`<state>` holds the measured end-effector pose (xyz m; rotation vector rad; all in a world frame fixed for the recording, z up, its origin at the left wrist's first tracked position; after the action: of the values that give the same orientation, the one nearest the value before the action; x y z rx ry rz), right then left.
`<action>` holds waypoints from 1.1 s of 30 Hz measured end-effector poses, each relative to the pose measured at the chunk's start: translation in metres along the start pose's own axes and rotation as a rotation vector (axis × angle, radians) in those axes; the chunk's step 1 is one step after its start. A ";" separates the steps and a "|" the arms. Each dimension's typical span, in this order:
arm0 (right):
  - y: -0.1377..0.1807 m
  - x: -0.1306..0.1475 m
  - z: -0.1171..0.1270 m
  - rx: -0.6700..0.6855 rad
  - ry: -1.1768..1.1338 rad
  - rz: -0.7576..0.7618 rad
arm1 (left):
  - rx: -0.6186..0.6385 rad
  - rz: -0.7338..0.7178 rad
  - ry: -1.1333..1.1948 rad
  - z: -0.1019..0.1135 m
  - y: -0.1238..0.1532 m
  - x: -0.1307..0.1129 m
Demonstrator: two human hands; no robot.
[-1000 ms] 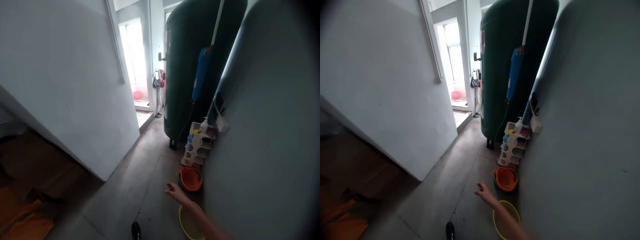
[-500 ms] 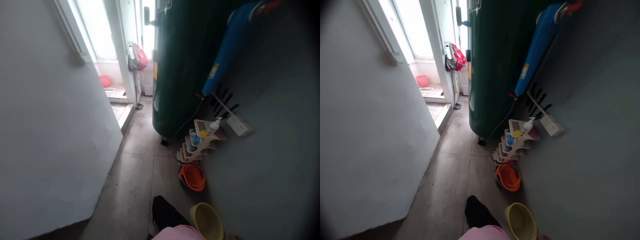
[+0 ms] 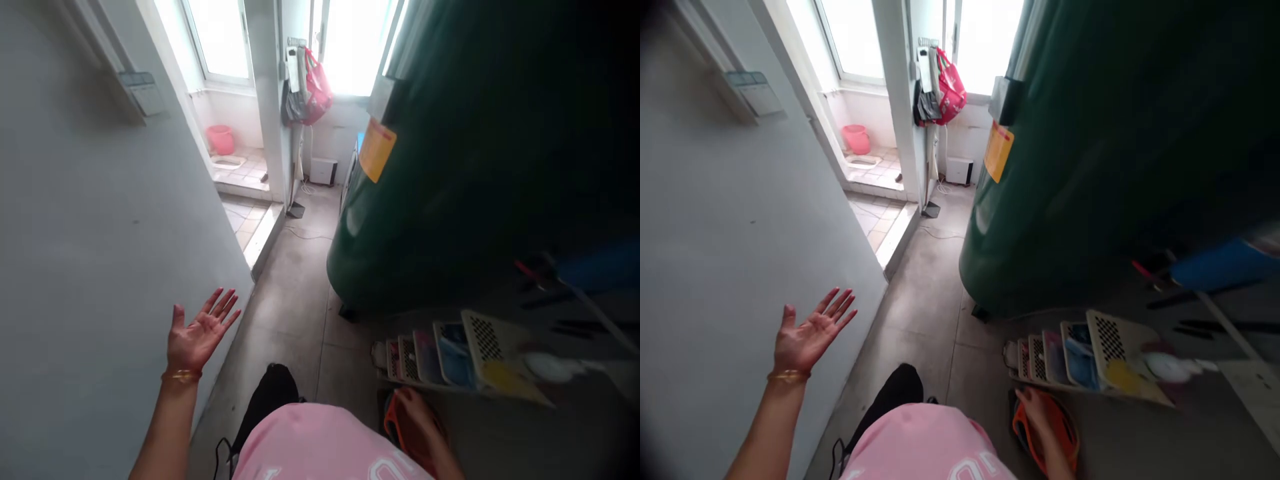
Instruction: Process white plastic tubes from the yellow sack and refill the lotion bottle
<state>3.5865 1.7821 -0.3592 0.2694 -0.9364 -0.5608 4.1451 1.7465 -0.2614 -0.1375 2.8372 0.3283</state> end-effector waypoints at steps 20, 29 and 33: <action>-0.377 0.506 -0.197 0.034 -0.115 0.278 | -0.035 0.081 -0.003 -0.078 -0.631 -0.112; -0.591 0.776 -0.376 0.349 -0.082 0.518 | -0.287 -0.285 0.206 -0.038 -0.789 -0.233; -0.660 0.876 -0.482 0.461 -0.091 0.643 | -0.421 -0.538 0.329 0.022 -0.820 -0.311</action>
<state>4.1658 0.7341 -0.3353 0.3349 -1.1653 0.2427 4.5513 0.9756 -0.3650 -1.1032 2.8382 0.8297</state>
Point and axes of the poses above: each hand's wrist, its own y-axis away from the middle knuckle, its own z-axis out of the back of the hand, x = y × z, the point moved 3 cm from there along -y, towards the middle knuckle, and after that the axes turned 1 degree about -x, right-handed, at the moved point
